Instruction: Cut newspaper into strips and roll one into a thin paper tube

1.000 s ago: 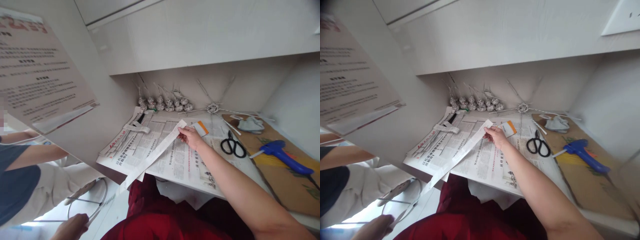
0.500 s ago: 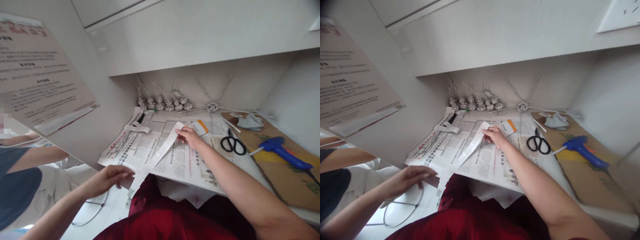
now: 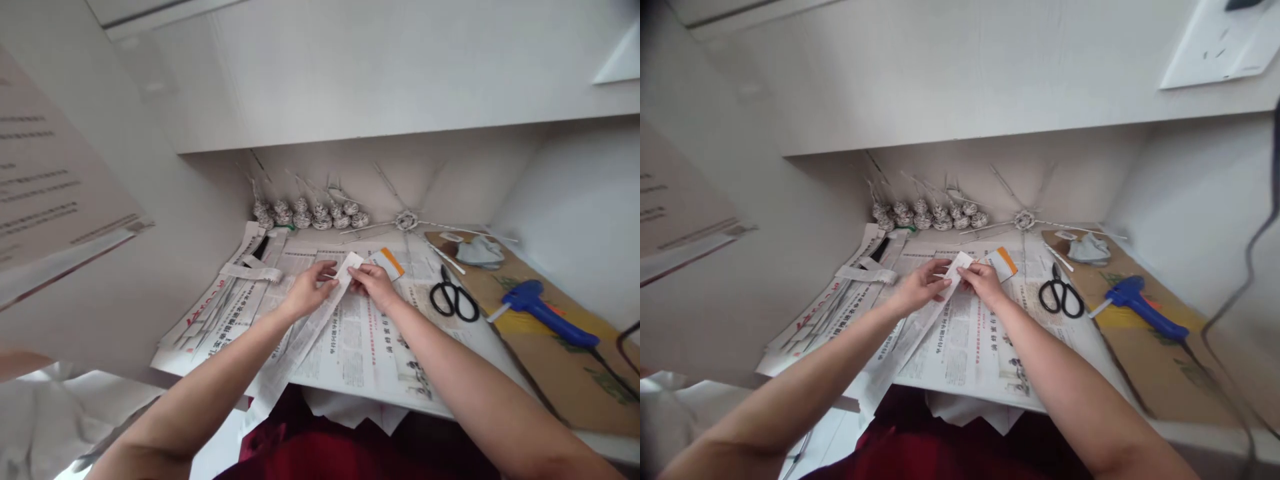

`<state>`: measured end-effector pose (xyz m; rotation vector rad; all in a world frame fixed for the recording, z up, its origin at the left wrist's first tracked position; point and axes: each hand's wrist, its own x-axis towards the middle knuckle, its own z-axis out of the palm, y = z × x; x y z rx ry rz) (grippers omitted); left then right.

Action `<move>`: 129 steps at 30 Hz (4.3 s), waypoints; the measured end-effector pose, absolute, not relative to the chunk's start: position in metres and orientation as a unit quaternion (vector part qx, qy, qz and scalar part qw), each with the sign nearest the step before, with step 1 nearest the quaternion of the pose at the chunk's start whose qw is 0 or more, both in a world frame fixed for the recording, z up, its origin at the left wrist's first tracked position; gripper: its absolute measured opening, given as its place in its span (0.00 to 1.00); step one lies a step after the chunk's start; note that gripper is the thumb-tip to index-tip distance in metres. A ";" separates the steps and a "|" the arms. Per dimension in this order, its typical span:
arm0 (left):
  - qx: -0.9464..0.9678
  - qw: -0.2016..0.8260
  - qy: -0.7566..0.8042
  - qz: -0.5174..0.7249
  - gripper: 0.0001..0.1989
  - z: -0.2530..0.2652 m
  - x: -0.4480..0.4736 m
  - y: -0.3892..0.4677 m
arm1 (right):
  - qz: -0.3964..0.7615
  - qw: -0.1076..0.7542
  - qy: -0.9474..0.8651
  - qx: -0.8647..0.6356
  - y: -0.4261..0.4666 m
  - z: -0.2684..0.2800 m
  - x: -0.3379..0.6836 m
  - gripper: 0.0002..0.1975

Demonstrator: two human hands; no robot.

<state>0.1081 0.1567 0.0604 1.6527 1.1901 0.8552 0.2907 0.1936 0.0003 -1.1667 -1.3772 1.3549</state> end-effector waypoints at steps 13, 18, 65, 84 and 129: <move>0.807 0.052 0.580 0.101 0.36 -0.007 0.028 0.145 | 0.519 0.458 -0.569 -0.443 0.190 0.004 0.287 0.21; 0.809 0.052 0.581 0.079 0.37 -0.004 0.030 0.151 | 0.505 0.445 -0.584 -0.454 0.189 0.004 0.286 0.23; 0.758 0.047 0.646 0.071 0.33 0.001 0.045 0.160 | 0.470 0.419 -0.630 -0.454 0.193 -0.002 0.290 0.23; 0.711 0.036 0.697 0.086 0.39 0.005 0.048 0.188 | 0.464 0.410 -0.640 -0.455 0.195 -0.003 0.291 0.25; 0.718 0.087 0.688 0.064 0.40 0.006 0.043 0.205 | 0.450 0.413 -0.645 -0.460 0.197 -0.005 0.291 0.25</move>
